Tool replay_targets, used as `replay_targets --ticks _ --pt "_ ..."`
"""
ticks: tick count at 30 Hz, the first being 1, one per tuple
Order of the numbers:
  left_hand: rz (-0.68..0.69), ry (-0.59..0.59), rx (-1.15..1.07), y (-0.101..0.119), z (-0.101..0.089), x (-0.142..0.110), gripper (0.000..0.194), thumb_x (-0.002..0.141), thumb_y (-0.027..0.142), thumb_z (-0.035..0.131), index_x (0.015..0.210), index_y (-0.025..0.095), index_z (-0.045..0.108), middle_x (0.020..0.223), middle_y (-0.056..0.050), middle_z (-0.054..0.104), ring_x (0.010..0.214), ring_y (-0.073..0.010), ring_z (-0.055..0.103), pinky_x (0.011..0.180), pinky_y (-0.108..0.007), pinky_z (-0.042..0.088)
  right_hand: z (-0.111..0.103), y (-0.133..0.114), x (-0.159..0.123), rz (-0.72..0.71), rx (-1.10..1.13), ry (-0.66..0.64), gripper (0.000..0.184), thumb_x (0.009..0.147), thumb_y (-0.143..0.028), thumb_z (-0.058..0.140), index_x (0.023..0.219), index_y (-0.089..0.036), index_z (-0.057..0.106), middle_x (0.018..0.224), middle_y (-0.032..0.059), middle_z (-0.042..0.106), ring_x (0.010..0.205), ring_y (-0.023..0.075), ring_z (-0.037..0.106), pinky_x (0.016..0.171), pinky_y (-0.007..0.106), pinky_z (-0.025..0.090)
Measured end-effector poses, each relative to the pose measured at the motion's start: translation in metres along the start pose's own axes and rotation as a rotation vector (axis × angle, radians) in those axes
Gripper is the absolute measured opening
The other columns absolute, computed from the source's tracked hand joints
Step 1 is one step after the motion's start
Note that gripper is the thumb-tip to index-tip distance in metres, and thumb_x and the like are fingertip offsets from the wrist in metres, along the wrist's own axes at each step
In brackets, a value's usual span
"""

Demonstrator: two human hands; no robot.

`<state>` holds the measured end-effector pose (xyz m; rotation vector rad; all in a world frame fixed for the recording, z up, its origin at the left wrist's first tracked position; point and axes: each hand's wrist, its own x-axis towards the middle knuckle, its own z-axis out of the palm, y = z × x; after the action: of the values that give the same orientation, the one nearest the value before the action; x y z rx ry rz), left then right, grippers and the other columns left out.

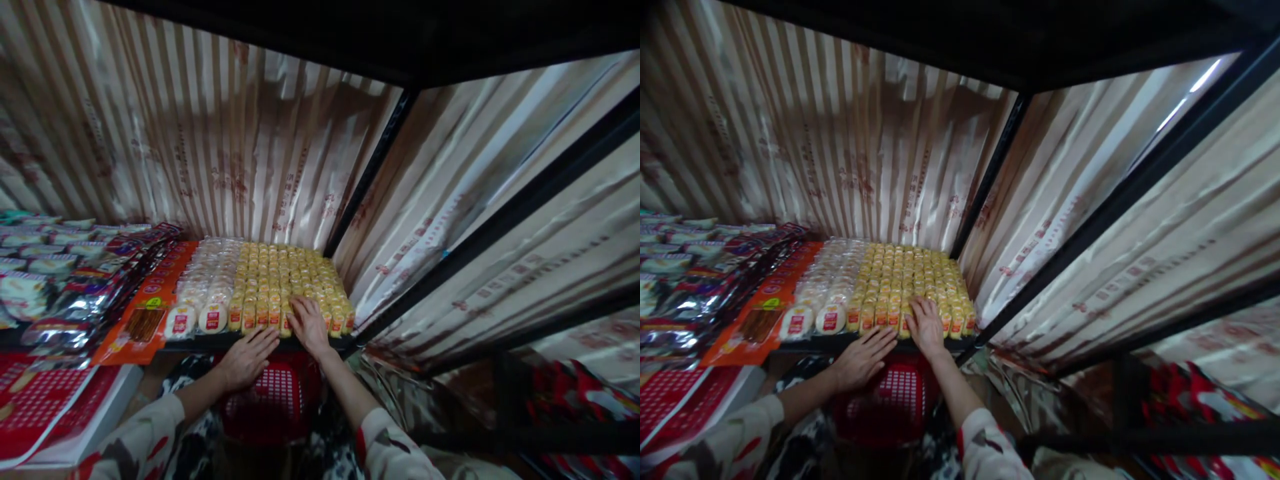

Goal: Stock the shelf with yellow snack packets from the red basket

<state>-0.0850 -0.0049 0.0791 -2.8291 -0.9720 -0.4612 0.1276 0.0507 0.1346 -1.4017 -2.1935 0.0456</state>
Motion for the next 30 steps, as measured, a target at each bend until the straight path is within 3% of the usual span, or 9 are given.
replay_targets --ticks 6,10,17,22,26,30 --pt "0.040 -0.070 -0.056 -0.037 -0.003 0.003 0.054 0.089 0.033 0.039 0.140 0.020 0.026 0.146 -0.006 0.030 0.137 -0.0188 0.020 0.113 -0.043 0.015 -0.010 -0.005 0.003 -0.043 -0.036 0.071 0.037 0.090 -0.032 0.037 0.116 -0.015 0.058 0.125 0.0096 0.053 0.119 0.0222 0.040 0.103 0.040 0.034" --pt "0.058 -0.062 -0.088 -0.048 0.004 0.009 0.060 0.088 0.036 0.041 0.142 0.019 0.019 0.147 -0.006 0.028 0.137 -0.0178 0.021 0.113 -0.040 0.016 -0.008 -0.022 0.025 -0.058 -0.057 0.023 0.040 0.092 -0.030 0.031 0.118 -0.015 0.057 0.130 0.0090 0.050 0.122 0.0206 0.039 0.106 0.039 0.030" --pt "0.028 -0.072 -0.128 -0.051 0.012 0.011 0.063 0.085 0.033 0.046 0.142 0.017 0.022 0.146 -0.007 0.030 0.136 -0.0193 0.024 0.114 -0.039 0.018 0.042 -0.054 0.108 0.093 -0.103 -0.225 0.058 0.092 -0.042 0.024 0.139 -0.008 0.030 0.149 0.0109 0.020 0.139 0.0239 0.008 0.111 0.040 0.016" --pt "0.023 -0.164 -0.160 -0.054 0.009 0.017 0.062 0.086 0.036 0.044 0.140 0.014 0.026 0.145 -0.009 0.031 0.135 -0.0217 0.025 0.113 -0.041 0.022 0.076 -0.055 0.136 0.241 -0.126 -0.443 0.066 0.092 -0.047 0.018 0.143 -0.006 0.016 0.151 0.0110 0.007 0.139 0.0221 0.003 0.112 0.039 0.005" --pt "-0.011 -0.144 -0.213 -0.053 0.008 0.015 0.060 0.088 0.038 0.038 0.142 0.019 0.021 0.147 -0.004 0.028 0.135 -0.0195 0.026 0.114 -0.037 0.023 0.078 -0.051 0.139 0.245 -0.132 -0.498 0.070 0.091 -0.052 0.014 0.143 -0.006 0.015 0.151 0.0108 0.005 0.139 0.0208 0.002 0.112 0.037 0.002" --pt "-0.021 -0.055 -0.199 -0.054 0.017 0.007 0.063 0.087 0.036 0.038 0.144 0.023 0.013 0.148 0.000 0.023 0.134 -0.0196 0.028 0.113 -0.034 0.028 0.074 -0.048 0.156 0.222 -0.121 -0.439 0.072 0.090 -0.056 0.010 0.144 -0.009 0.010 0.151 0.0076 0.003 0.139 0.0203 -0.004 0.112 0.038 0.001"
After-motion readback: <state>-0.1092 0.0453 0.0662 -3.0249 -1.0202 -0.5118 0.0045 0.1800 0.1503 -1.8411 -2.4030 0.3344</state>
